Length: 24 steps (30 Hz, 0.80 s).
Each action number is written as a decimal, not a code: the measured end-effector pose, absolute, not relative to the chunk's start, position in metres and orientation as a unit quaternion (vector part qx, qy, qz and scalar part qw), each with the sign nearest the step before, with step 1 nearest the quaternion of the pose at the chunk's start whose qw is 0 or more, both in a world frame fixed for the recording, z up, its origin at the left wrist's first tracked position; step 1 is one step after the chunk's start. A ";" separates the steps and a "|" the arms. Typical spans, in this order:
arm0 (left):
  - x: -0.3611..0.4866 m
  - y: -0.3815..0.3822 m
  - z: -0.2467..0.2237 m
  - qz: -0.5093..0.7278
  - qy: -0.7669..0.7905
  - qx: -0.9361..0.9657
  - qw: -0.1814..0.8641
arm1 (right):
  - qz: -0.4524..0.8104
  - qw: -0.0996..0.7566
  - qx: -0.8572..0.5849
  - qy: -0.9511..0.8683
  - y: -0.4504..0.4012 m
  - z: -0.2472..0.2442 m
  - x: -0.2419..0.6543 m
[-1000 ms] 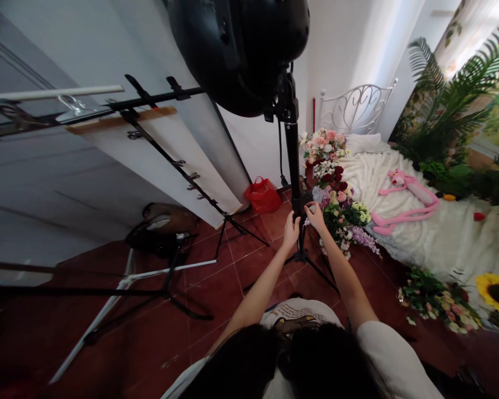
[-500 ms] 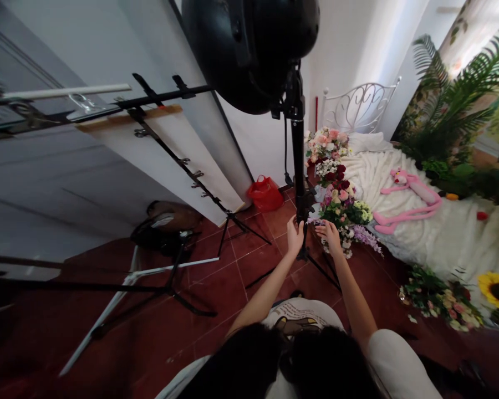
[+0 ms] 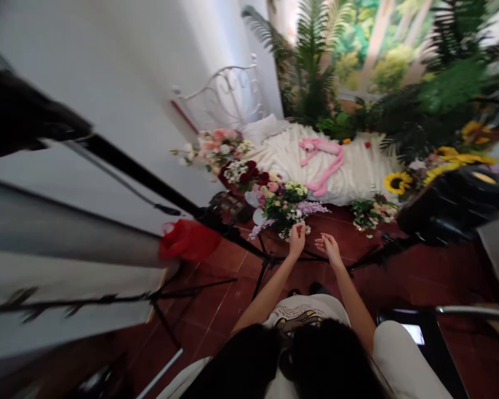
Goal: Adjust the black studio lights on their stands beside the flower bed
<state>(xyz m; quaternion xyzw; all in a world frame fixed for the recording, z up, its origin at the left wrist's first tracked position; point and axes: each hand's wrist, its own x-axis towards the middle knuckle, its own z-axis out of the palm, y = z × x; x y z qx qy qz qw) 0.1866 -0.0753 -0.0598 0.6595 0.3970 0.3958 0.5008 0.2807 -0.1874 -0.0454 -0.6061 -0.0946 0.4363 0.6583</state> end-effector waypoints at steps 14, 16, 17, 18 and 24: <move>0.318 -0.215 -0.047 0.207 0.020 0.785 0.584 | 0.227 0.777 -0.578 0.105 -0.362 -0.051 0.305; 0.332 -0.225 -0.045 0.187 -0.014 0.799 0.571 | 0.223 0.793 -0.553 0.124 -0.371 -0.048 0.307; 0.337 -0.229 -0.045 0.175 -0.026 0.807 0.564 | 0.228 0.801 -0.538 0.131 -0.374 -0.046 0.308; 0.342 -0.232 -0.045 0.162 -0.034 0.814 0.556 | 0.233 0.808 -0.523 0.137 -0.375 -0.044 0.310; 0.353 -0.242 -0.044 0.122 -0.035 0.827 0.547 | 0.245 0.824 -0.495 0.125 -0.376 -0.029 0.322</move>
